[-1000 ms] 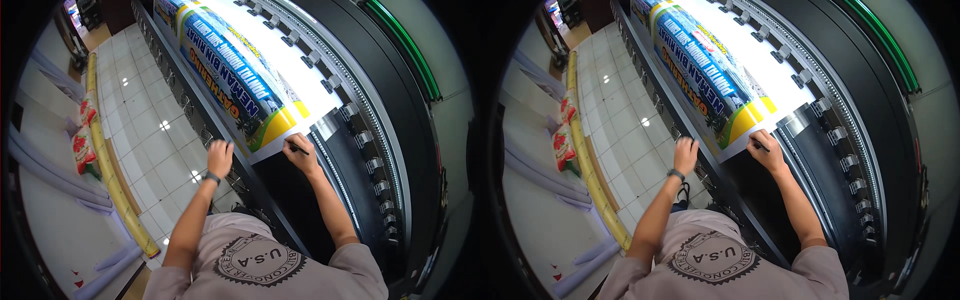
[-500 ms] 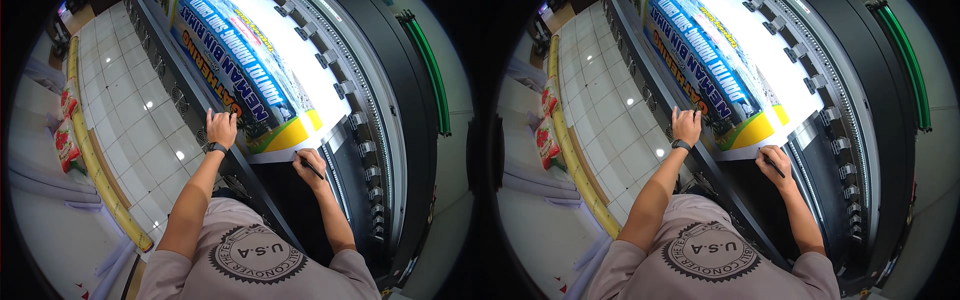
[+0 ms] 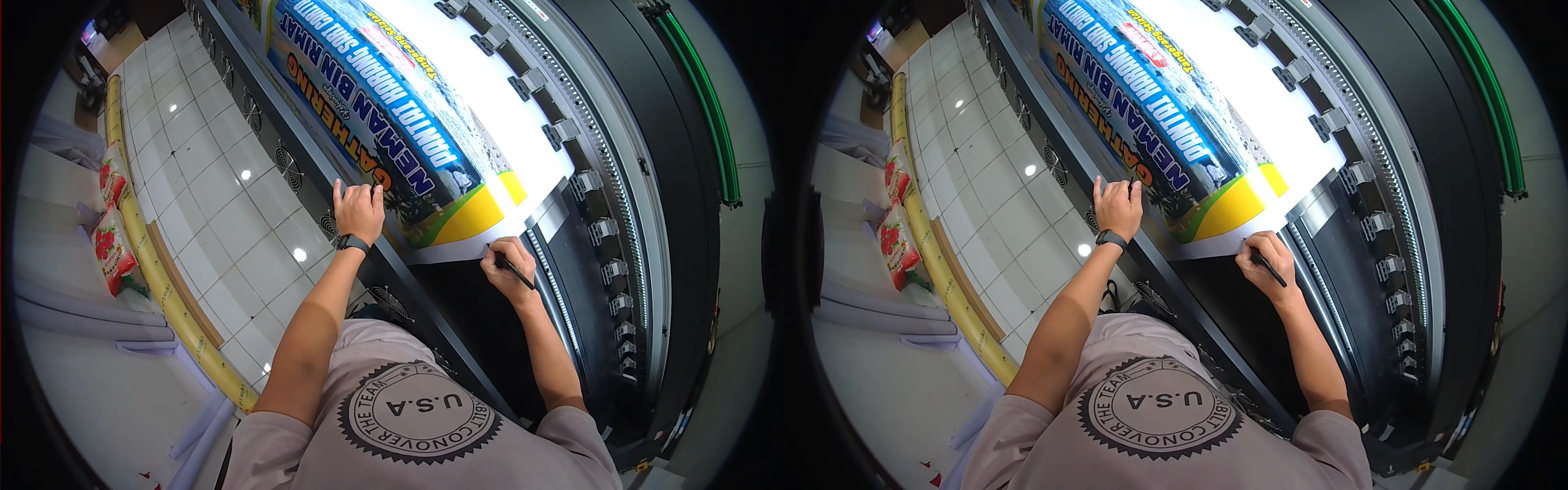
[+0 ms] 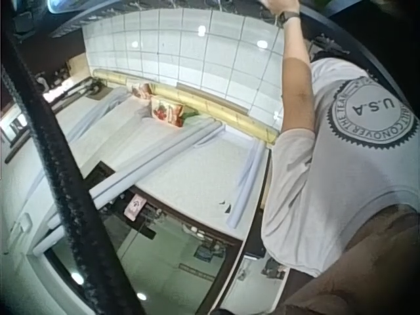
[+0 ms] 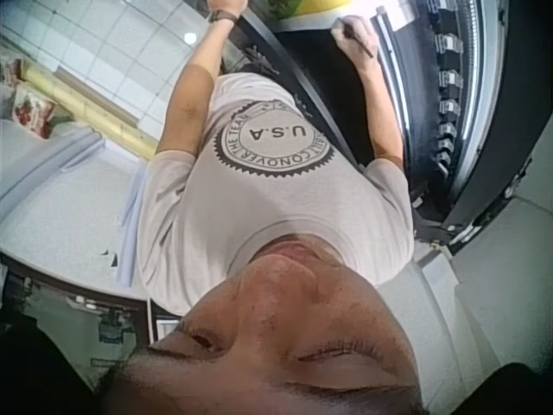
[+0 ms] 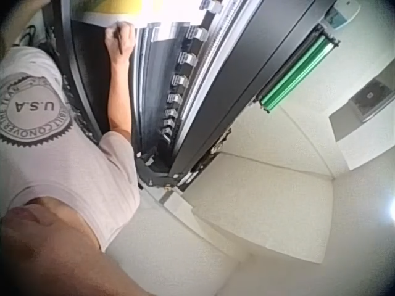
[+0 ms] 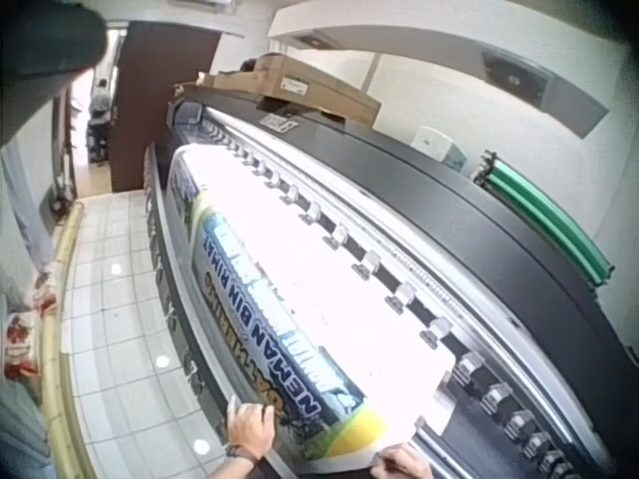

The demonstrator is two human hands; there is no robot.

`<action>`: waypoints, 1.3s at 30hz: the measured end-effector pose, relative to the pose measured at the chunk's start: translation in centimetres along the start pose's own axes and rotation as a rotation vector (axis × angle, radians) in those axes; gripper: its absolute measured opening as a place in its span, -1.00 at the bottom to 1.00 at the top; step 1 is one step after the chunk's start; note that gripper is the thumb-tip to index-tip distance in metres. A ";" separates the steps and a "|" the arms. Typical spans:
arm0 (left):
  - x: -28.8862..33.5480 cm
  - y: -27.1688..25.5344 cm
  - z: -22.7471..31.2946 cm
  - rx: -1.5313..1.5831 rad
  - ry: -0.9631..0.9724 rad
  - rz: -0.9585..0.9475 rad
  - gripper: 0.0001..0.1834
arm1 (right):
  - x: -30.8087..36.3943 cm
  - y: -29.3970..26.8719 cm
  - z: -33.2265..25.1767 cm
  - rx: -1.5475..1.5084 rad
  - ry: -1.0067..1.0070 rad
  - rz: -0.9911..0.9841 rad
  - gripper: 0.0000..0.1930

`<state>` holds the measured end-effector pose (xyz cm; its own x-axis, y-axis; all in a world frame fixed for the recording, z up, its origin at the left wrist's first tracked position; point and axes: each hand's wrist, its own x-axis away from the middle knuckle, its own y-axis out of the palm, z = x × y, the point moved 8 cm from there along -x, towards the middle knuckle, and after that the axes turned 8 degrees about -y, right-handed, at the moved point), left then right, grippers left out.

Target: The recorder operates a large format printer and checks print status on a computer and physical documents.

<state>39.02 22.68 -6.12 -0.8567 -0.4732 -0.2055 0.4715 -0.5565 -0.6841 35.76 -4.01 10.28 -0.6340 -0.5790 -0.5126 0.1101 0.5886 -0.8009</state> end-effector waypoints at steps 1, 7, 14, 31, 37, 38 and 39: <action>0.0 0.2 0.0 -0.003 -0.005 -0.023 -0.60 | -0.1 -0.1 -0.2 -0.011 -0.020 0.014 -0.82; 0.1 0.1 0.0 -0.023 -0.001 0.002 -0.59 | -0.1 -0.1 -0.4 -0.030 -0.041 0.031 -0.82; 0.1 0.1 -0.1 -0.023 -0.002 0.006 -0.59 | -0.1 -0.3 -0.3 -0.026 -0.043 0.058 -0.82; 0.0 0.3 0.0 -0.049 -0.013 -0.039 -0.57 | 0.1 -0.4 -0.3 0.000 -0.039 0.080 -0.83; 0.0 0.4 0.0 -0.046 -0.019 -0.052 -0.57 | -0.1 -0.4 -0.4 0.012 -0.042 0.077 -0.83; 0.0 0.2 0.0 -0.044 -0.016 -0.036 -0.57 | -0.1 -0.5 -0.4 0.013 -0.036 0.078 -0.82; -0.1 0.3 0.0 -0.046 -0.019 -0.042 -0.57 | -0.1 -0.4 -0.4 0.010 -0.038 0.071 -0.82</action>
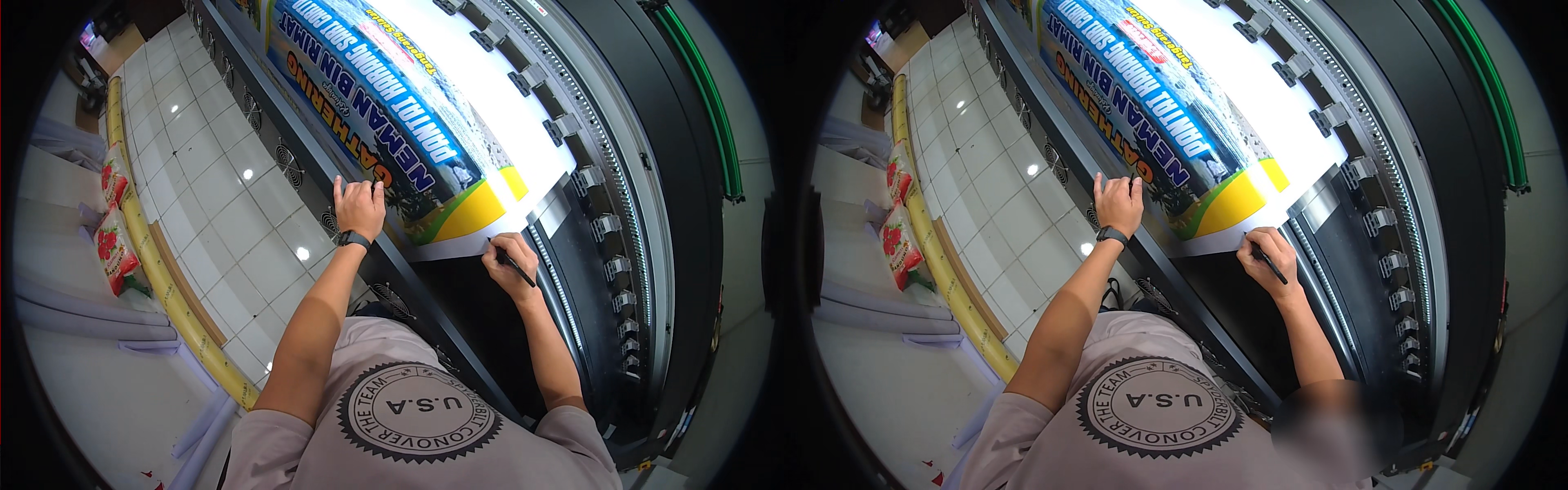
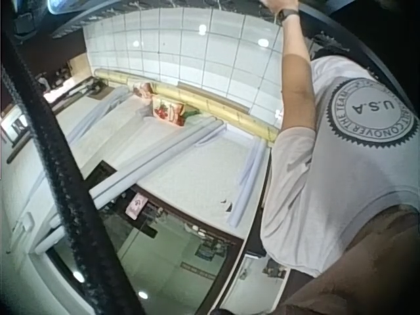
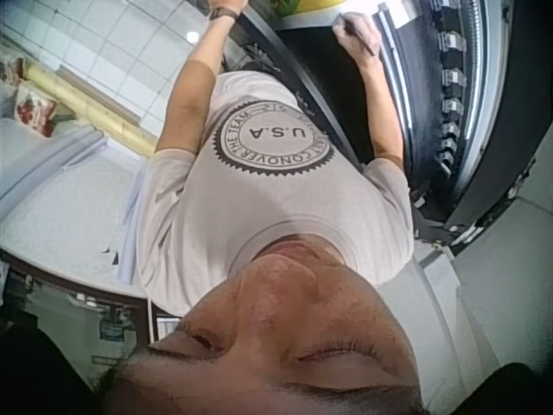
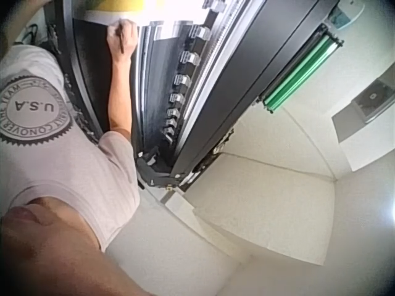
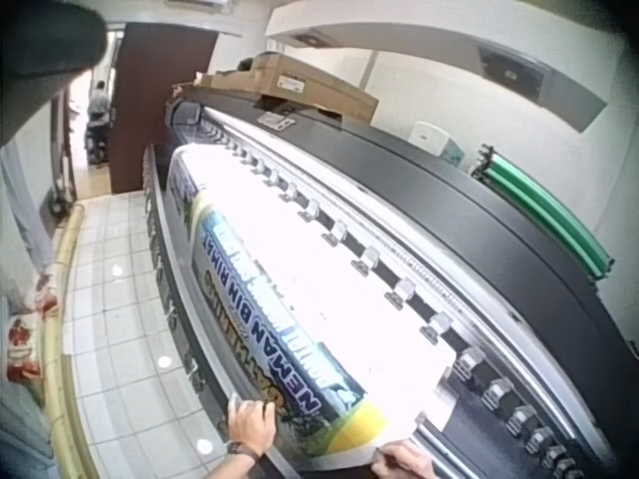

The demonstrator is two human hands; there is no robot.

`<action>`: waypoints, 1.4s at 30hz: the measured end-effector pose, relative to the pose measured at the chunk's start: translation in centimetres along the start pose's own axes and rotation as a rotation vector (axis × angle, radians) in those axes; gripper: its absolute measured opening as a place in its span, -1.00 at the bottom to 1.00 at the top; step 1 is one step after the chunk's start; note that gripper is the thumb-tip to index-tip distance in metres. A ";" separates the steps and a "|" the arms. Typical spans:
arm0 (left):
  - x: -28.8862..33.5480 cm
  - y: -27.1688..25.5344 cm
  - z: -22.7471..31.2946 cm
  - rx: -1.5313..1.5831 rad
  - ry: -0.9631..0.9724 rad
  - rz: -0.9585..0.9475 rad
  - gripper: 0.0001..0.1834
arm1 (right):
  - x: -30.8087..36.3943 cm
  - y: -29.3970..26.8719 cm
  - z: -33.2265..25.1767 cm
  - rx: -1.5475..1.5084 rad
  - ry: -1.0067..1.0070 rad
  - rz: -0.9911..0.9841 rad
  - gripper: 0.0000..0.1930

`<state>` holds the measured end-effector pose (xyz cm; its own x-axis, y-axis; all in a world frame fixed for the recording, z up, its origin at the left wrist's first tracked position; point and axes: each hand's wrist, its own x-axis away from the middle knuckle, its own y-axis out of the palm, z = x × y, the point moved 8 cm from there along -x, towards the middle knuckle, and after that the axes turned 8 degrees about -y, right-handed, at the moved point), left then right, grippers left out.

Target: The recorder operates a large format printer and checks print status on a computer and physical documents.

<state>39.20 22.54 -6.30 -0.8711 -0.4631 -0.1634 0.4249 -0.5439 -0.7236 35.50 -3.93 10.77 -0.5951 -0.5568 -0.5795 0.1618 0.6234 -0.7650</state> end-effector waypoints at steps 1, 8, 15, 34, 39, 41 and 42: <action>0.0 0.1 0.0 -0.001 -0.001 -0.017 -0.58 | 0.0 0.0 -0.1 -0.001 -0.011 0.000 -0.82; 0.0 -0.1 0.0 0.009 0.001 0.009 -0.58 | 0.1 0.0 0.1 -0.002 0.006 0.008 -0.83; 0.0 0.0 0.0 -0.002 0.004 0.013 -0.58 | 0.1 -0.2 0.0 0.008 -0.005 0.044 -0.83; 0.0 0.1 0.0 -0.001 0.008 0.009 -0.58 | 0.1 0.1 -0.2 0.010 -0.027 0.002 -0.81; 0.0 -0.2 0.0 0.006 0.014 0.038 -0.57 | 0.1 -0.1 -0.2 -0.006 -0.027 0.026 -0.81; 0.0 -0.2 0.1 0.009 0.017 0.041 -0.57 | 0.1 -0.1 -0.2 0.013 -0.032 0.026 -0.82; 0.0 -0.1 0.1 0.007 0.015 0.028 -0.57 | 0.1 0.0 -0.2 0.012 -0.033 0.013 -0.82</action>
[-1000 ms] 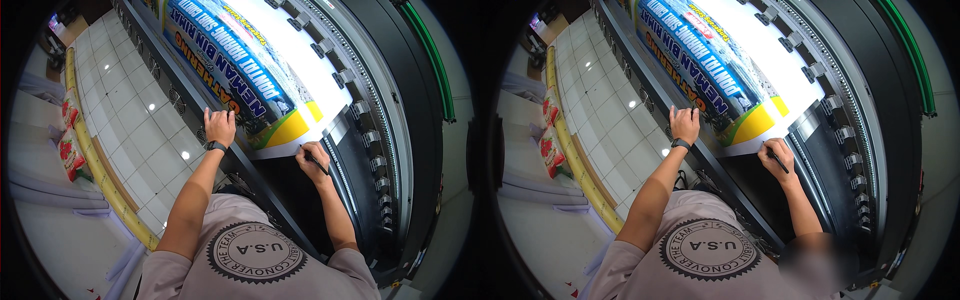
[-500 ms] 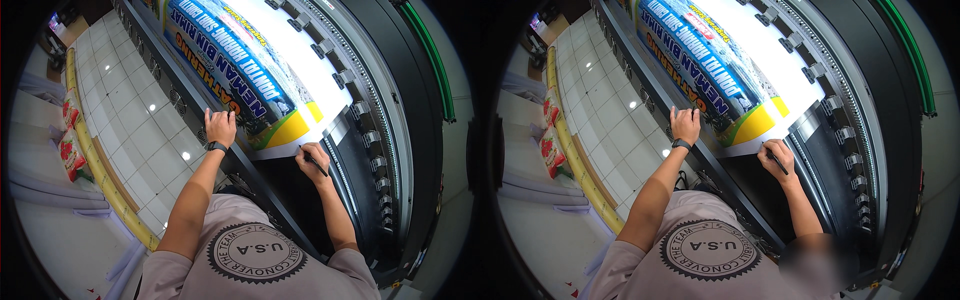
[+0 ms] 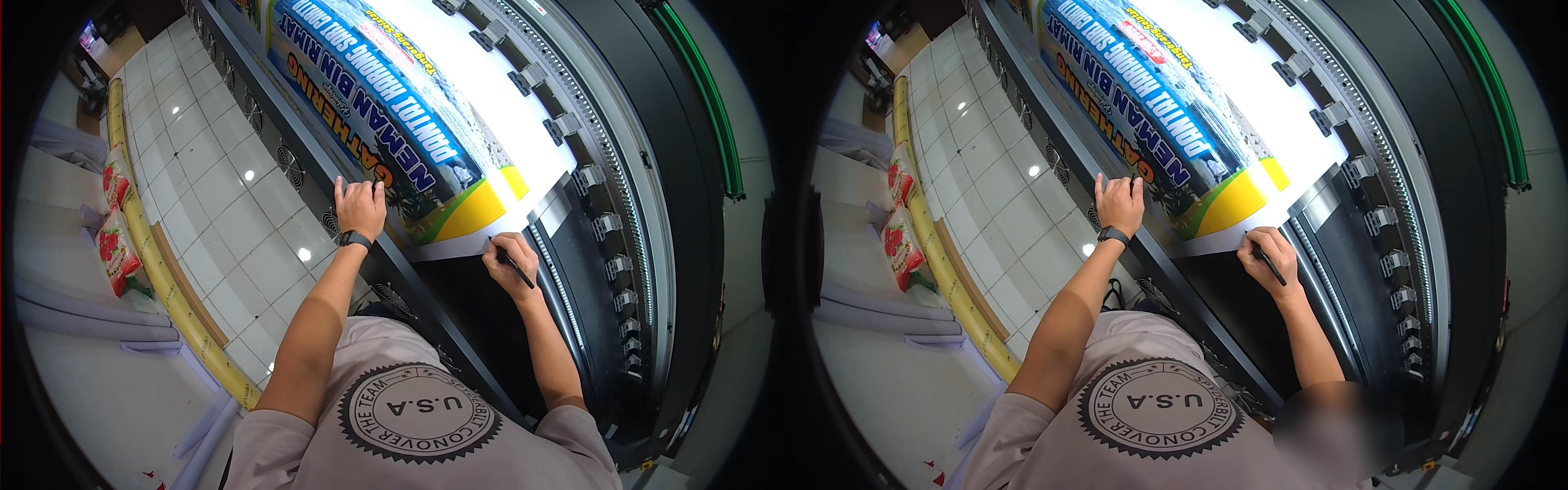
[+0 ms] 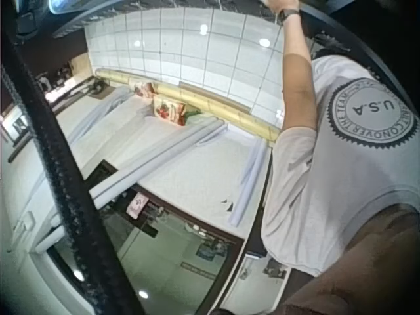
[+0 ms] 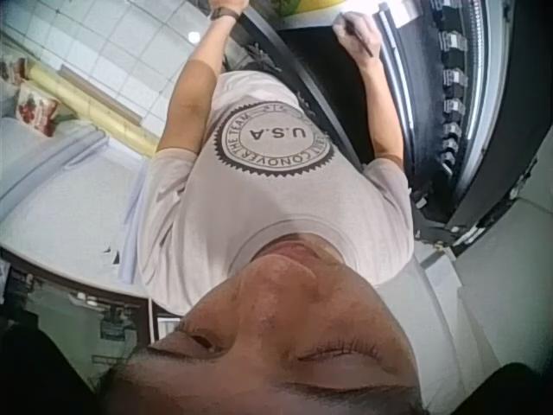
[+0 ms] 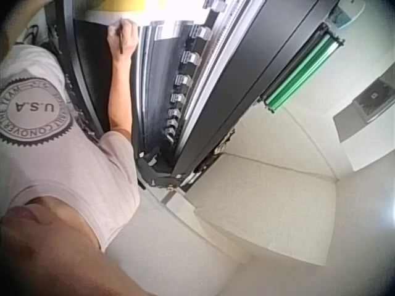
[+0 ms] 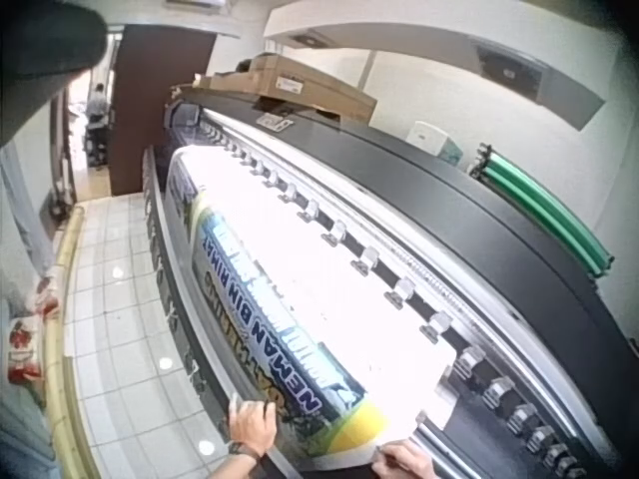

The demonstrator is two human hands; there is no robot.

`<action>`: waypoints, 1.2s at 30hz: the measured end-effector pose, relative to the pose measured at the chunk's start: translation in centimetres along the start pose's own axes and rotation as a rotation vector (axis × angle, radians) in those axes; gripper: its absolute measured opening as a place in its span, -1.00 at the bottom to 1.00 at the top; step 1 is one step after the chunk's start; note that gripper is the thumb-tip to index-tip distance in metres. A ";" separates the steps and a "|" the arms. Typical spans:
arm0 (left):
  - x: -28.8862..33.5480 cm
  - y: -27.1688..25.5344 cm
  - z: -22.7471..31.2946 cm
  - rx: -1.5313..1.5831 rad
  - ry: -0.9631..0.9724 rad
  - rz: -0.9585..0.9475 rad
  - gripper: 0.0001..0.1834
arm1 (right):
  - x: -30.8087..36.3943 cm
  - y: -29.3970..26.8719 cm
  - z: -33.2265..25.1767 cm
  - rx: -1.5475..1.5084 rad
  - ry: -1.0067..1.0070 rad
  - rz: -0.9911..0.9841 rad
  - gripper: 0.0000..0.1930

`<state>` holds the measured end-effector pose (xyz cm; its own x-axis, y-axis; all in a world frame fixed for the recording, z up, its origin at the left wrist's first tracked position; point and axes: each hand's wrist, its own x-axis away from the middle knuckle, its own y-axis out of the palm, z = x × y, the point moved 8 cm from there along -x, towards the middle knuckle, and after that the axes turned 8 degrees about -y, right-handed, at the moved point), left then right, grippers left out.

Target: The recorder operates a large format printer and checks print status on a computer and physical documents.

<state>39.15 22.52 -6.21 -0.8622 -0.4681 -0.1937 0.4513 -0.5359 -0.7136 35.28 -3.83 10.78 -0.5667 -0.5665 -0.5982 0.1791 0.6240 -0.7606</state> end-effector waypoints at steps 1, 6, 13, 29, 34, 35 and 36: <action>0.0 0.1 0.0 -0.001 0.000 -0.019 -0.57 | 0.0 0.0 0.0 0.009 -0.006 0.003 -0.83; 0.0 0.0 0.0 -0.006 0.008 0.012 -0.58 | 0.3 0.1 0.3 0.011 0.031 -0.024 -0.83; 0.0 0.2 -0.1 -0.008 -0.004 -0.029 -0.57 | 0.1 0.1 0.0 0.011 -0.009 -0.005 -0.83; 0.0 0.1 -0.1 -0.013 -0.002 -0.009 -0.58 | 0.1 -0.1 0.2 0.007 0.010 0.023 -0.82; 0.1 0.2 -0.1 -0.004 0.001 -0.014 -0.58 | 0.4 -0.2 0.4 0.019 0.030 0.033 -0.82; 0.1 0.1 -0.1 -0.005 0.001 -0.003 -0.58 | 0.4 -0.3 0.4 0.023 0.039 0.036 -0.82; 0.1 0.1 -0.1 -0.007 0.003 0.002 -0.58 | 0.4 -0.2 0.5 0.022 0.037 0.027 -0.82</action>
<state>39.12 22.49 -6.36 -0.8617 -0.4675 -0.1973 0.4517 -0.5298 -0.7178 35.37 -4.45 10.57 -0.5905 -0.5289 -0.6096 0.2125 0.6268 -0.7497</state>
